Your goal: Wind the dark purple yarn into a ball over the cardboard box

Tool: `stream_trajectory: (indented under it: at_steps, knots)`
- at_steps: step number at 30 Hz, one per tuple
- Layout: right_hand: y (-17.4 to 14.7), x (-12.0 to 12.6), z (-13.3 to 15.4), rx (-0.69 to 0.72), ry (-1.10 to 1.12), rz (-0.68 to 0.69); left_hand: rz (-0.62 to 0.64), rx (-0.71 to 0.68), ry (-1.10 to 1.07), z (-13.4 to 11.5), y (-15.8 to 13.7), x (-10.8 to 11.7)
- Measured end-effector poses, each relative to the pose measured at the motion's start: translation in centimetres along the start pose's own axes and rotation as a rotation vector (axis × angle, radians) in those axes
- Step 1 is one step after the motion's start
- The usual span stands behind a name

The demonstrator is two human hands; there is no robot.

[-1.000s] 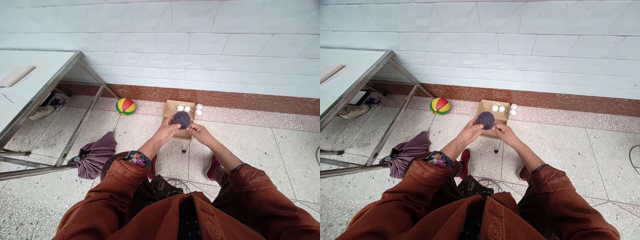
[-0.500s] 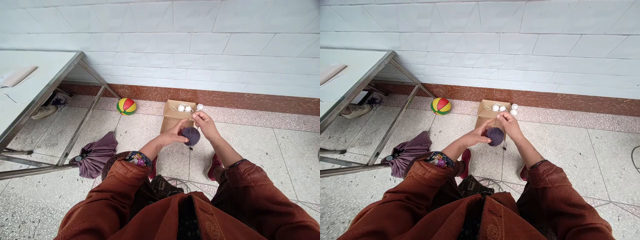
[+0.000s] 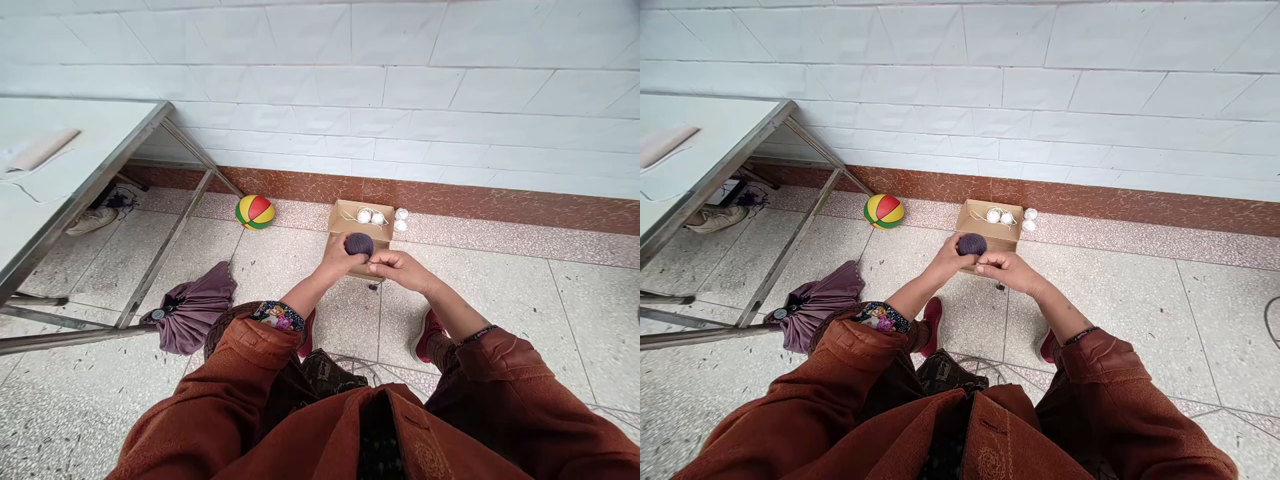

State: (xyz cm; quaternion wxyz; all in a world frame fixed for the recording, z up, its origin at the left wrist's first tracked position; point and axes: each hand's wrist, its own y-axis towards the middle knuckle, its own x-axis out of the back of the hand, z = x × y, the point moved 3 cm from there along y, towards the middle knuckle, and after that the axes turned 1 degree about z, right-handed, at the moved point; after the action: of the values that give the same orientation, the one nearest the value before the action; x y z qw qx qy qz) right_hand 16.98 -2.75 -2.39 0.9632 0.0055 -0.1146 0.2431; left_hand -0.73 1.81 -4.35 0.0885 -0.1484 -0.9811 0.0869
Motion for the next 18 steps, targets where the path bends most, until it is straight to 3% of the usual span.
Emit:
stream_trajectory:
  at_steps: [2,4,7,9,11,13,16,18]
  knots:
    - [0.1,0.8,0.6,0.016,0.038,-0.124,0.107,-0.054,0.149,-0.3,-0.4,-0.5]
    - [0.3,1.8,0.5,0.019,0.040,-0.278,0.278,-0.099,0.145,-0.6,-1.0,-1.2]
    - [0.6,2.8,-0.9,-0.033,0.020,-0.444,0.515,-0.073,-0.101,-1.2,-2.1,-2.1]
    - [0.6,2.7,-2.2,-0.091,-0.003,-0.462,0.576,-0.031,-0.311,-1.5,-2.5,-2.2]
    - [0.6,2.2,-3.2,-0.130,-0.049,-0.426,0.526,-0.012,-0.492,-1.9,-2.3,-1.9]
    - [0.5,1.5,-3.3,-0.130,-0.093,-0.344,0.384,-0.016,-0.605,-2.0,-1.7,-1.4]
    - [0.1,0.2,-2.0,-0.091,-0.067,-0.141,0.130,-0.032,-0.639,-1.7,-0.7,-0.5]
    - [-0.2,-0.1,-0.8,-0.074,0.014,-0.032,0.066,0.010,-0.606,-1.3,-0.4,-0.5]
